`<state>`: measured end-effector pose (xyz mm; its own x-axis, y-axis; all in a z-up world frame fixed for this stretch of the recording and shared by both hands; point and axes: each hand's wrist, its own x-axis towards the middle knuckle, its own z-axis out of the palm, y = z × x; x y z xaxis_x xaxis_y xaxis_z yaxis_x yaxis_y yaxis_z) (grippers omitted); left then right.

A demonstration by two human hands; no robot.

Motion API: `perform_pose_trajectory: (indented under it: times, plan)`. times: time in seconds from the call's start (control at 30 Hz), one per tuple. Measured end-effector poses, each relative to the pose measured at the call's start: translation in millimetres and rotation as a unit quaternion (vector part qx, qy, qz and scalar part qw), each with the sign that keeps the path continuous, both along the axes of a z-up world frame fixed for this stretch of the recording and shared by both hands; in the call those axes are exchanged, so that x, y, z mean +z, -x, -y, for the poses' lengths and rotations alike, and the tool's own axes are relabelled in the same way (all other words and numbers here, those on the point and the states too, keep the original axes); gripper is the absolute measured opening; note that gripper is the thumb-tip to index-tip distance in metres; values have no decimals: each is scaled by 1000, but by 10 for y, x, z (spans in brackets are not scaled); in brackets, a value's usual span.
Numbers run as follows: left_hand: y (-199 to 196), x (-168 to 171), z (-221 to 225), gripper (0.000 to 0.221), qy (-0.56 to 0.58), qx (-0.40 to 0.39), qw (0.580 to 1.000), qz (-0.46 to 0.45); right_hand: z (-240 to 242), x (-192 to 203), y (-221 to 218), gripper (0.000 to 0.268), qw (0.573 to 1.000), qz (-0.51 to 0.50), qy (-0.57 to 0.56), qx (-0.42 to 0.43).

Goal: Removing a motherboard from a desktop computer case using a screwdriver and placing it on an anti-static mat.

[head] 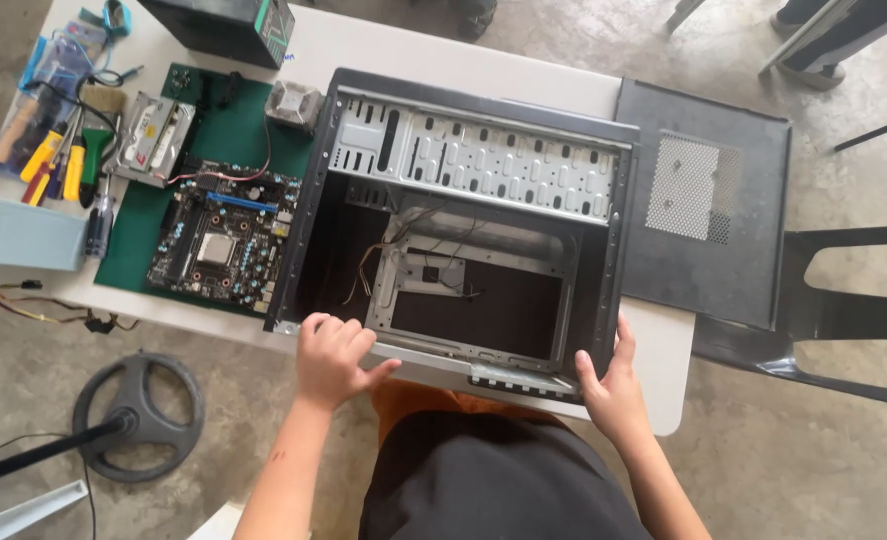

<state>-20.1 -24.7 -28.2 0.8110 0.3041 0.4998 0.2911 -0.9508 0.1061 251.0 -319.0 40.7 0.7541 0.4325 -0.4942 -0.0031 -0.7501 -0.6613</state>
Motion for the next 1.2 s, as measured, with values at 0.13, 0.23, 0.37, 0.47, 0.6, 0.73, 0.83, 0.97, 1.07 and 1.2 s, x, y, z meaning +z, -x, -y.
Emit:
perform_pose_trajectory:
  times: [0.13, 0.23, 0.37, 0.47, 0.6, 0.73, 0.83, 0.97, 1.07, 1.2]
  plan:
    - [-68, -158, 6, 64, 53, 69, 996, -6, 44, -110, 20, 80, 991, 102, -86, 28]
    - [-307, 10, -67, 47, 177, 112, 969, -133, 65, -214, 4, 80, 989, 113, -93, 24]
    - [-1106, -88, -453, 60, 198, -19, 910, -365, 90, -281, 12, 80, 986, 120, -112, 22]
    - [-1614, -841, -718, 71, 47, -97, 908, -405, 134, -402, -37, 80, 983, 132, -122, 19]
    - [-1904, -1470, -757, 104, -118, -94, 890, -431, 142, -416, -21, 80, 981, 132, -138, 16]
    - [-2013, -1412, -670, 105, -18, -76, 874, -480, 206, -531, -56, 79, 979, 126, -159, 7]
    - [-1957, -748, -577, 116, 87, -50, 839, -535, 242, -578, -105, 78, 981, 115, -157, 10]
    - [-1915, -13, -454, 109, 131, -78, 789, -595, 266, -588, -138, 81, 991, 83, -101, -22]
    - [-1722, -65, -431, 106, 33, -73, 846, -527, 223, -494, -84, 80, 990, 65, -117, -44]
    - [-1097, 834, -815, 132, 76, 0, 923, -378, 226, -495, -85, 77, 990, 71, -118, -38]
